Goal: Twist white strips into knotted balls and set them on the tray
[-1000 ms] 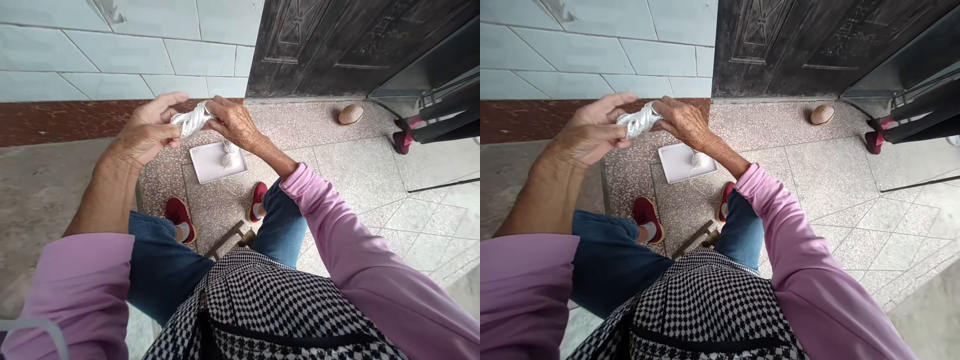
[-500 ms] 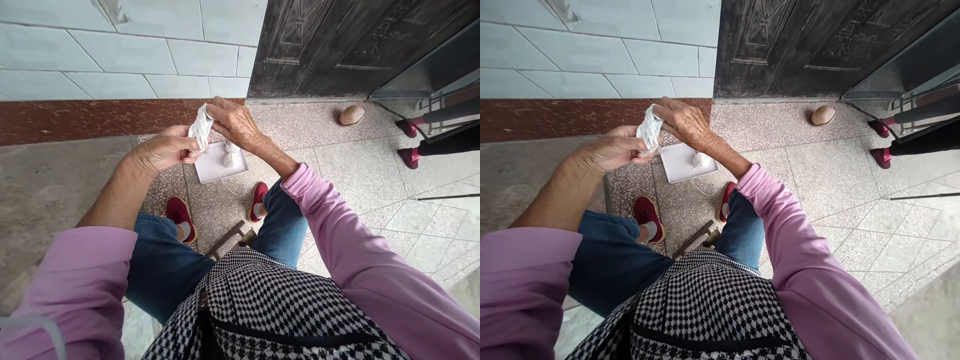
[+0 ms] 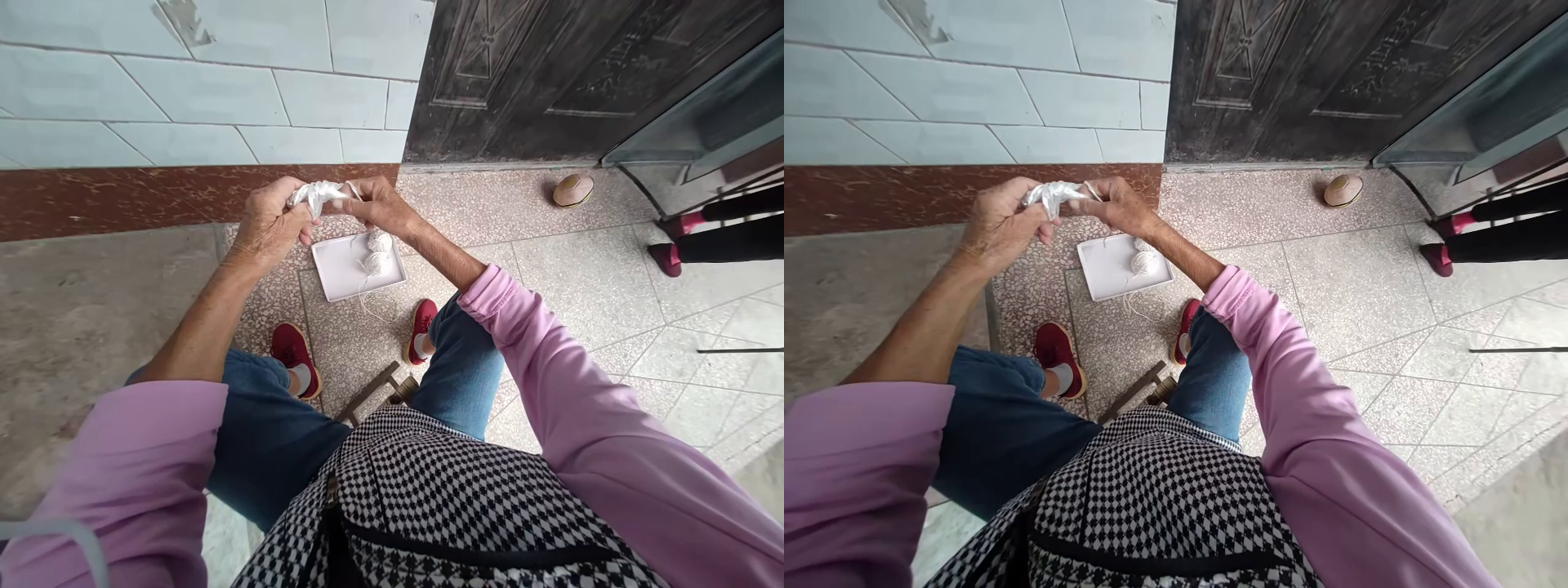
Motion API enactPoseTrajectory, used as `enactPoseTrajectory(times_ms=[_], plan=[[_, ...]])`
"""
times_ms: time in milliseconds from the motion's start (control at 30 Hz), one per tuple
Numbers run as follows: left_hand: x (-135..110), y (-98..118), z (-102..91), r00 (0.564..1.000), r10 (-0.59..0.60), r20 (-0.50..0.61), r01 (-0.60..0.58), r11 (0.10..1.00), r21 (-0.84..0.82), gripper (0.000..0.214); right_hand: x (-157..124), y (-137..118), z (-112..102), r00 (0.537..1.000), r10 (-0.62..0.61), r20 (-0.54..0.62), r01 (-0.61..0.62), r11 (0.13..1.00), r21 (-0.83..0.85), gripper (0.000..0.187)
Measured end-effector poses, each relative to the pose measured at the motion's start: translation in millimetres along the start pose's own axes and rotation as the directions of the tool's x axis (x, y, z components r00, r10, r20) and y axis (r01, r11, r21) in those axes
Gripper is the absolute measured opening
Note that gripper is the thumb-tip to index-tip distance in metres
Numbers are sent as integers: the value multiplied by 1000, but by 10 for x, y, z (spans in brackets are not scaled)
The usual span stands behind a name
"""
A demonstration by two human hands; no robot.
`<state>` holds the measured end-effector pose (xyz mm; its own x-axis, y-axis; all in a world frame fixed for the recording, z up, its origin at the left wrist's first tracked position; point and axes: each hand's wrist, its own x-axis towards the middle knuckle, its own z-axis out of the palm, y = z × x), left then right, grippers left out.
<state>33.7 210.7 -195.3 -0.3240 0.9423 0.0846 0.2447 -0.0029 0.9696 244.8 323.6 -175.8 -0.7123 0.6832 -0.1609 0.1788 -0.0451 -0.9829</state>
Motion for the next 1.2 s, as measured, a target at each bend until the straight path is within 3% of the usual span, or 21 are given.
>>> enactPoseTrajectory(times_ms=[200, 333, 433, 567, 700, 800, 1000, 1200], plan=[[25, -91, 153, 976, 37, -216, -49, 997, -54, 3, -34, -64, 353, 981, 191, 28, -190, 930, 315, 60], [64, -136, 242, 962, -8, -272, -46, 980, -191, 17, -94, -213, 449, 964, 260, 62, -256, 833, 491, 37], [63, -117, 300, 960, -87, -267, 7, 958, -287, 26, -133, -250, 456, 959, 278, 61, -267, 803, 534, 27], [4, -13, 370, 955, -187, -229, 93, 925, -368, 16, -118, -191, 472, 961, 274, 28, -254, 841, 478, 20], [-48, 74, 431, 946, -197, -256, 54, 877, -478, 13, -76, -143, 480, 972, 231, 43, -218, 818, 532, 14], [-41, 74, 466, 966, -179, -188, 52, 843, -536, 14, -65, -143, 471, 973, 229, 39, -214, 817, 536, 21], [11, -46, 482, 976, -167, -141, 73, 857, -510, 46, -85, -127, 533, 970, 240, 48, -231, 831, 506, 36], [-4, -32, 426, 926, -342, -158, 192, 790, -583, 35, -138, -147, 700, 973, 209, 97, -221, 720, 658, 14]])
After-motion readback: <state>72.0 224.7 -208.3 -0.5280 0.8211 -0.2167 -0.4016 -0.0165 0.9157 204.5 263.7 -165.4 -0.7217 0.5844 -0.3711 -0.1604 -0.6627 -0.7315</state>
